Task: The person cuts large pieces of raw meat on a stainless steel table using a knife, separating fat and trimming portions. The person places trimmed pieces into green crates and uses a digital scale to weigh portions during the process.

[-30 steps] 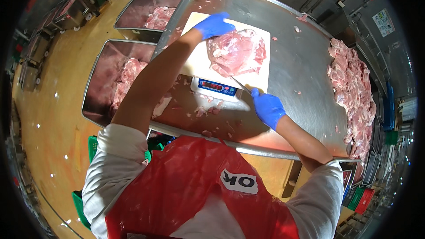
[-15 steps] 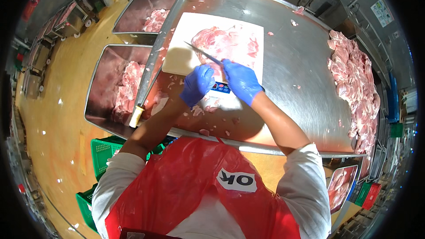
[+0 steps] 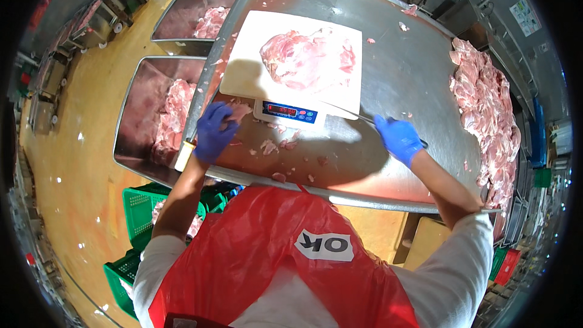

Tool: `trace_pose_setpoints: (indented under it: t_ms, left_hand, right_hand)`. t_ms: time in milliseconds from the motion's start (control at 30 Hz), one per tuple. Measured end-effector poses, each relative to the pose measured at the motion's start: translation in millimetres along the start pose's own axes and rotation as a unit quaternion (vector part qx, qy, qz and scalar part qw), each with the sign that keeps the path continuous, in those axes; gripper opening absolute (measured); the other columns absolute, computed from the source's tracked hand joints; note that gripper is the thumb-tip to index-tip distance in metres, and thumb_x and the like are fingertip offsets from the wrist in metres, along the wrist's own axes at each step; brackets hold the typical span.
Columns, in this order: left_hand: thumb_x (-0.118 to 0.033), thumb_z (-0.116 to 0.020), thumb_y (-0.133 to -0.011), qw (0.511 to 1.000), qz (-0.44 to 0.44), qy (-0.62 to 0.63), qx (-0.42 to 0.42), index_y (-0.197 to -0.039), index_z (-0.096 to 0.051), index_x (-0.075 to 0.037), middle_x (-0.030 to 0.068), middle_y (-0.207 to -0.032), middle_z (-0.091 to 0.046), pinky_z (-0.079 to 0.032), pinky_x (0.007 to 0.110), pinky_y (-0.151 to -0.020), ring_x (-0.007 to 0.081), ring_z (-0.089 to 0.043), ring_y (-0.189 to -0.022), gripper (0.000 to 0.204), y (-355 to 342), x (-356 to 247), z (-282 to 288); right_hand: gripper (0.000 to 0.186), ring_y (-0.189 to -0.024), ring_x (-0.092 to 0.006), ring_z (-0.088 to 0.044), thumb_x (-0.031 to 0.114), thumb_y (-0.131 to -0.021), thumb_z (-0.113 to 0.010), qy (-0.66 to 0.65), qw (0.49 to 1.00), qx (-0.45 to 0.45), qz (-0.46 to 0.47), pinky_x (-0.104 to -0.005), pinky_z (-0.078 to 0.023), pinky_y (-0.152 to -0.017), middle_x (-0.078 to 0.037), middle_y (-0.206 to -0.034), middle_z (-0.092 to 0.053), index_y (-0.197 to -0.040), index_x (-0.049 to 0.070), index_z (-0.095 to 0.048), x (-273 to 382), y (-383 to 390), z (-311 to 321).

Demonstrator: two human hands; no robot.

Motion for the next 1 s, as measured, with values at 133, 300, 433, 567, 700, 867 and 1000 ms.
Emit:
trace_pose_setpoints:
  t_ms: [133,300,433,567,700,867,1000]
  left_hand:
    - [-0.001,-0.064,-0.074,0.992,0.102,-0.023,0.075,-0.107,-0.061,-0.005,0.0132,-0.094,-0.061,-0.051,0.036,-0.073,0.0303,-0.062,-0.086,0.034,64,43,4]
    - [0.002,-0.061,-0.081,0.984,0.173,0.029,0.018,-0.125,-0.057,-0.005,0.0050,-0.101,-0.061,-0.046,0.027,-0.074,0.0133,-0.052,-0.080,0.045,12,39,48]
    - [-0.006,-0.060,-0.089,0.969,0.228,0.078,-0.058,-0.122,-0.058,0.002,0.0094,-0.111,-0.063,-0.050,0.030,-0.086,0.0160,-0.061,-0.093,0.034,-62,60,87]
    - [-0.017,-0.063,-0.092,0.954,0.238,0.177,-0.052,-0.123,-0.059,0.000,0.0078,-0.112,-0.064,-0.051,0.030,-0.085,0.0156,-0.061,-0.095,0.036,-111,87,71]
    - [-0.026,-0.064,-0.092,0.912,0.306,0.272,0.023,-0.130,-0.050,0.000,0.0086,-0.111,-0.062,-0.052,0.033,-0.083,0.0198,-0.061,-0.099,0.049,-125,94,7]
    - [-0.033,-0.063,-0.092,0.891,0.299,0.330,0.082,-0.133,-0.045,0.000,0.0076,-0.111,-0.057,-0.050,0.033,-0.083,0.0196,-0.059,-0.098,0.056,-118,104,-57]
    - [-0.024,-0.058,-0.094,0.904,0.260,0.330,0.078,-0.116,-0.056,0.000,0.0099,-0.099,-0.058,-0.049,0.034,-0.076,0.0203,-0.059,-0.089,0.033,-120,107,-110]
  right_hand:
    - [0.009,-0.055,-0.0277,-0.059,0.013,-0.099,-0.047,-0.230,0.946,-0.219,-0.066,-0.0411,-0.045,-0.050,-0.014,-0.070,-0.061,-0.099,0.005,-0.052,-5,33,-13]
    - [0.020,-0.051,-0.0075,-0.049,0.022,-0.102,-0.048,-0.578,0.730,-0.248,-0.266,-0.0267,-0.041,-0.045,-0.002,-0.064,-0.052,-0.091,0.005,-0.050,26,29,-20]
    - [0.024,-0.050,-0.0079,-0.048,0.025,-0.102,-0.046,-0.648,0.648,-0.315,-0.246,-0.0247,-0.042,-0.045,-0.002,-0.065,-0.050,-0.089,0.006,-0.050,19,14,-5]
    - [0.024,-0.050,-0.0098,-0.049,0.026,-0.103,-0.045,-0.675,0.601,-0.350,-0.245,-0.0251,-0.044,-0.046,-0.002,-0.066,-0.051,-0.089,0.006,-0.050,5,8,11]
    - [0.021,-0.054,-0.0116,-0.052,0.024,-0.102,-0.047,-0.711,0.552,-0.362,-0.243,-0.0263,-0.046,-0.048,-0.004,-0.071,-0.053,-0.091,0.006,-0.050,-3,-3,13]
    - [0.019,-0.071,-0.0164,-0.060,0.022,-0.100,-0.049,-0.718,0.561,-0.338,-0.235,-0.0313,-0.051,-0.063,-0.006,-0.082,-0.060,-0.098,0.004,-0.056,-24,-31,-8]
    - [0.024,-0.096,-0.0179,-0.060,0.023,-0.100,-0.051,-0.800,0.503,-0.278,-0.175,-0.0368,-0.051,-0.084,-0.008,-0.102,-0.063,-0.111,0.003,-0.059,-52,-79,-29]
Point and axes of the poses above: each hand's wrist, its own y-axis away from the middle knuckle, its own z-axis out of the back of the hand, x = y × z, the point moved 5 cm from there along -y, towards the middle knuckle
